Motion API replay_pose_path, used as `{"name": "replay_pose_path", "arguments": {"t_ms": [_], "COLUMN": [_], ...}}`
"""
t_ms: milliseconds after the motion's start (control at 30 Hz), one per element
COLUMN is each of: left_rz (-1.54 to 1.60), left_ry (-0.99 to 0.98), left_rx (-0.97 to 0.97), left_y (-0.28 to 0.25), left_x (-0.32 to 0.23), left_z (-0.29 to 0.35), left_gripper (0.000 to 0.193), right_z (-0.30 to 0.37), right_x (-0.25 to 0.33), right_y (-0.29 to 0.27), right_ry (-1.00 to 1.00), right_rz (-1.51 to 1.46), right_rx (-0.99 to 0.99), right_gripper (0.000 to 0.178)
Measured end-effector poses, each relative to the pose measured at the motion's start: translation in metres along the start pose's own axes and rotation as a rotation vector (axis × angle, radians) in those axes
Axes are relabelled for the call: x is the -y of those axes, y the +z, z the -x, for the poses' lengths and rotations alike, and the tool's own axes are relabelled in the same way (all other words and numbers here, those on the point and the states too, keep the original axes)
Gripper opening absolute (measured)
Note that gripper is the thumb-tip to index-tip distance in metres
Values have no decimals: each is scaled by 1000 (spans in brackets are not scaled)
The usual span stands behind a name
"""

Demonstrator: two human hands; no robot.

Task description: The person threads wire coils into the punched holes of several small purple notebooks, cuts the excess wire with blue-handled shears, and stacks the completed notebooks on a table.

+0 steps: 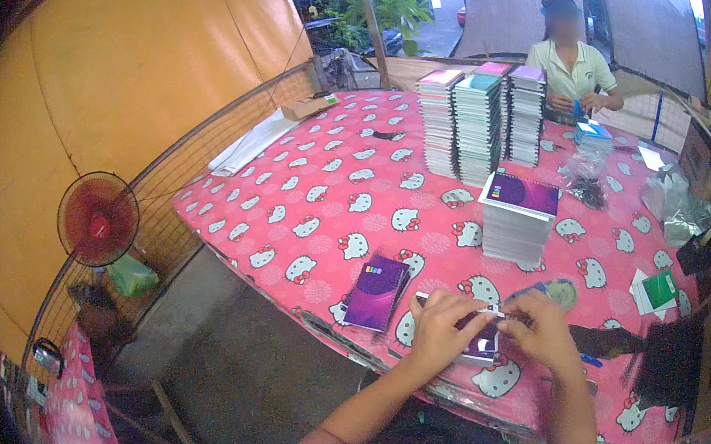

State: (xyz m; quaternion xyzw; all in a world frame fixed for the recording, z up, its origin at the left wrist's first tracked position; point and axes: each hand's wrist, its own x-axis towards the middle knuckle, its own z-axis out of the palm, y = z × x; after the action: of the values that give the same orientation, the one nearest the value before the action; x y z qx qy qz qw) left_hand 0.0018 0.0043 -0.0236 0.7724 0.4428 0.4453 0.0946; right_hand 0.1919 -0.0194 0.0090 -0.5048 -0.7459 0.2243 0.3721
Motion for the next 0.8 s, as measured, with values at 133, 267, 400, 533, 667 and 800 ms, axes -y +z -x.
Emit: {"name": "replay_pose_path", "arguments": {"t_ms": [133, 267, 400, 533, 667, 800], "left_rz": [8, -21, -14, -31, -16, -24], "left_ry": [-20, -2, 5, 18, 14, 12], "left_rx": [23, 18, 29, 56, 43, 59], "left_y": [-2, -3, -3, -8, -8, -6], "left_x": [-3, -3, 0, 0, 2, -2], "left_z": [0, 0, 1, 1, 6, 2], "left_gripper": [19, 17, 17, 18, 17, 18], "right_z": [1, 3, 3, 1, 1, 2], "right_x": [-3, 8, 11, 3, 20, 20], "right_y": [5, 11, 10, 13, 16, 14], "right_ry": [4, 68, 25, -78, -41, -108], "right_rz": [219, -55, 64, 250, 155, 210], "right_rx": [16, -102, -96, -47, -105, -182], "right_gripper": [21, 22, 24, 26, 19, 19]}}
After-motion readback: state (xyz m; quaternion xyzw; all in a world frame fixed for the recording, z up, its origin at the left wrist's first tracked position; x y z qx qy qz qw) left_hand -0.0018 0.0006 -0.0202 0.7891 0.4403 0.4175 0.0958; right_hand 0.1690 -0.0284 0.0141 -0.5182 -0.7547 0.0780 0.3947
